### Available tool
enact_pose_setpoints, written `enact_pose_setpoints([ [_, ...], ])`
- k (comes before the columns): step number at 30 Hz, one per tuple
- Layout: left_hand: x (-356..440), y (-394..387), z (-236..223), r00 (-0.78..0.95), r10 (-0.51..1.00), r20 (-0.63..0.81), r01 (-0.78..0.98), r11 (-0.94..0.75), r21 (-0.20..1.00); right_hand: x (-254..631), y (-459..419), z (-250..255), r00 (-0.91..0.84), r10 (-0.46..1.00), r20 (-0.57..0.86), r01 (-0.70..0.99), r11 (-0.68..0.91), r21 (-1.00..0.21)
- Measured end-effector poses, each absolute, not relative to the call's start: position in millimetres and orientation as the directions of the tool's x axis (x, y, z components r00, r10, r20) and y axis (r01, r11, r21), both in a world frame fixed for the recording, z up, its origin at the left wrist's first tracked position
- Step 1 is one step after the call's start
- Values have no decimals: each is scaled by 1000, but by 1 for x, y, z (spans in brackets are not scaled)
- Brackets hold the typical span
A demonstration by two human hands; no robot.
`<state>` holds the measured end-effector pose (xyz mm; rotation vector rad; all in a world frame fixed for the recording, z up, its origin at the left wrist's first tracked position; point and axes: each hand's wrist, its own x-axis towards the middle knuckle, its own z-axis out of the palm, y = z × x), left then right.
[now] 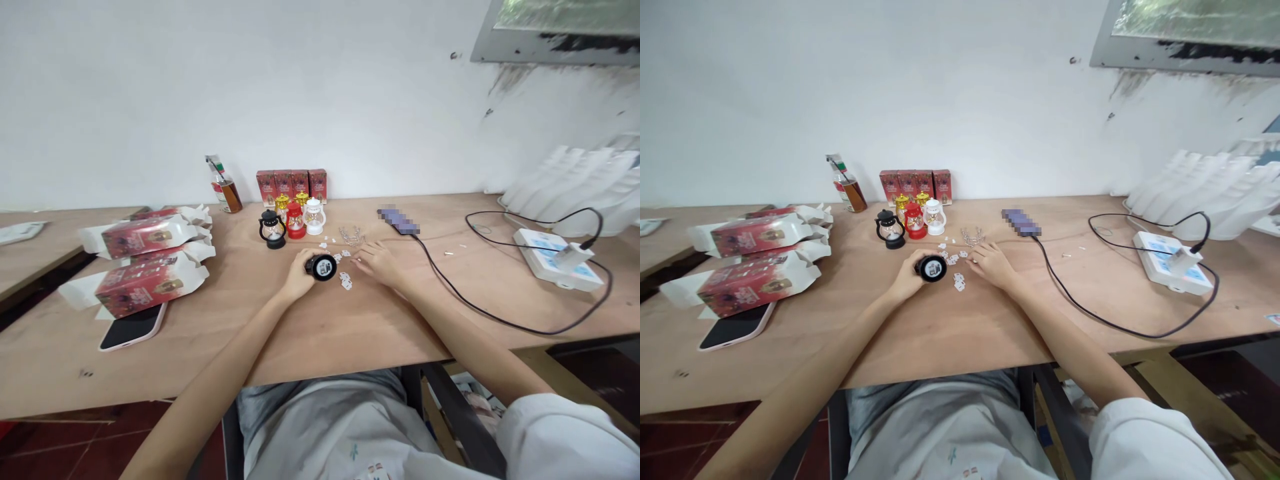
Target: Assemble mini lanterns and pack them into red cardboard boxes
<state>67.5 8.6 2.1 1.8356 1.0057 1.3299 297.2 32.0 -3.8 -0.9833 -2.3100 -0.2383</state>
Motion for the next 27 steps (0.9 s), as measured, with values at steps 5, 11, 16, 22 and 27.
enact_pose_setpoints([
  [5, 69, 8, 2, 210, 846, 490, 231, -530, 816, 267, 4, -1, -428, 414, 803, 594, 799, -95],
  [11, 68, 10, -3, 212, 833, 511, 257, -553, 793, 249, -5, 1, -512, 202, 835, 612, 768, 190],
  [16, 66, 14, -9, 283, 776, 563, 389, -630, 672, 248, -3, 3, -515, 90, 853, 603, 745, 285],
  [22, 65, 16, -11, 301, 760, 576, 419, -648, 636, 246, -5, 4, -536, 132, 834, 626, 724, 289],
  [27, 65, 15, -10, 282, 778, 561, 406, -627, 665, 264, 10, 1, -408, 248, 879, 714, 687, 137],
])
